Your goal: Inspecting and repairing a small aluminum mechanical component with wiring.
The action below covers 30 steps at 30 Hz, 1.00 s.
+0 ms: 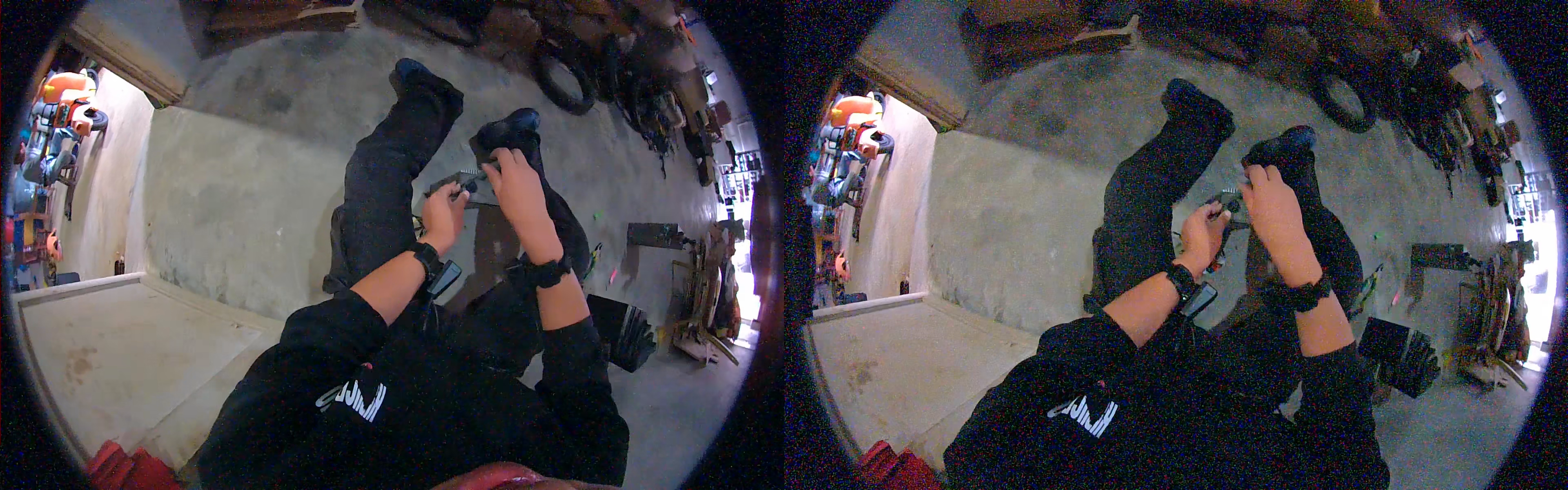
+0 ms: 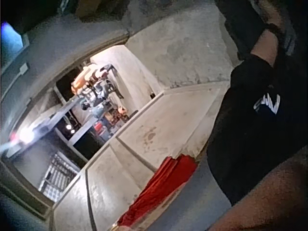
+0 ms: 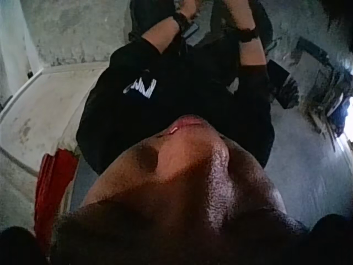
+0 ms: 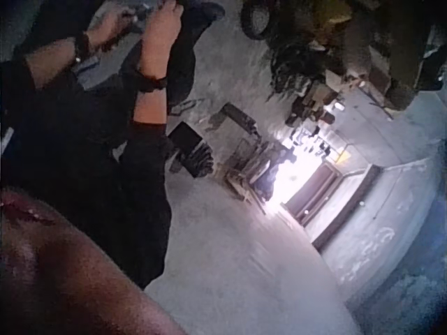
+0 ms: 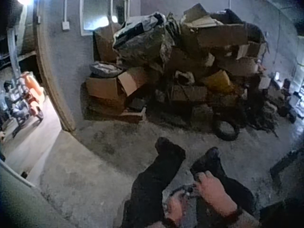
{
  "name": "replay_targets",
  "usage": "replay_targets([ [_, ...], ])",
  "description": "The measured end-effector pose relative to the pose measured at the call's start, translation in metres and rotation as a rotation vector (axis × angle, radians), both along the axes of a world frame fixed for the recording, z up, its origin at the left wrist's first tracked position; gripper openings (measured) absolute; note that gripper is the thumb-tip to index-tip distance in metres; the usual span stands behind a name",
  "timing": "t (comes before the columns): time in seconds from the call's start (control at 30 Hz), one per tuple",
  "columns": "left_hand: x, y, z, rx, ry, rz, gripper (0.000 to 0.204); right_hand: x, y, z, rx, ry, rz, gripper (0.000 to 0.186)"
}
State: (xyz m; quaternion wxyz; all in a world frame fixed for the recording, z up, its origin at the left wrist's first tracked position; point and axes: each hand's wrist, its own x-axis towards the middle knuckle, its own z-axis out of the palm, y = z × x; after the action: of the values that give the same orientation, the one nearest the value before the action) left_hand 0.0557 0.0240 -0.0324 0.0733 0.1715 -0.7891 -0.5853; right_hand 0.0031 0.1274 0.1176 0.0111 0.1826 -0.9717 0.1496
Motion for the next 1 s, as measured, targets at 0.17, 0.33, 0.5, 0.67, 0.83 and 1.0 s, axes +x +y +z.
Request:
replay_targets([
  [0.17,0.000,-0.001,0.007,0.014,-0.045,-0.032,0.033,0.007,-0.015,0.014,0.230,-0.104,-0.095,0.028],
  [0.33,0.000,-0.001,0.016,-0.032,-0.108,-0.077,0.031,-0.005,-0.001,-0.009,-0.200,0.262,0.233,0.028],
  [0.5,0.003,-0.004,0.002,-0.145,0.062,-0.017,0.032,-0.005,-0.013,0.009,0.083,-0.108,0.009,0.028],
  [0.67,0.000,0.000,0.015,-0.102,-0.089,-0.075,0.032,-0.002,-0.016,0.012,0.148,-0.070,-0.148,0.032],
  [0.83,0.001,0.000,0.009,-0.060,-0.084,-0.094,0.032,-0.009,-0.002,-0.008,-0.197,0.057,0.145,0.037],
  [1.0,0.000,0.004,0.009,-0.131,-0.004,-0.038,0.029,-0.004,-0.020,0.026,0.140,-0.314,-0.185,0.038],
])
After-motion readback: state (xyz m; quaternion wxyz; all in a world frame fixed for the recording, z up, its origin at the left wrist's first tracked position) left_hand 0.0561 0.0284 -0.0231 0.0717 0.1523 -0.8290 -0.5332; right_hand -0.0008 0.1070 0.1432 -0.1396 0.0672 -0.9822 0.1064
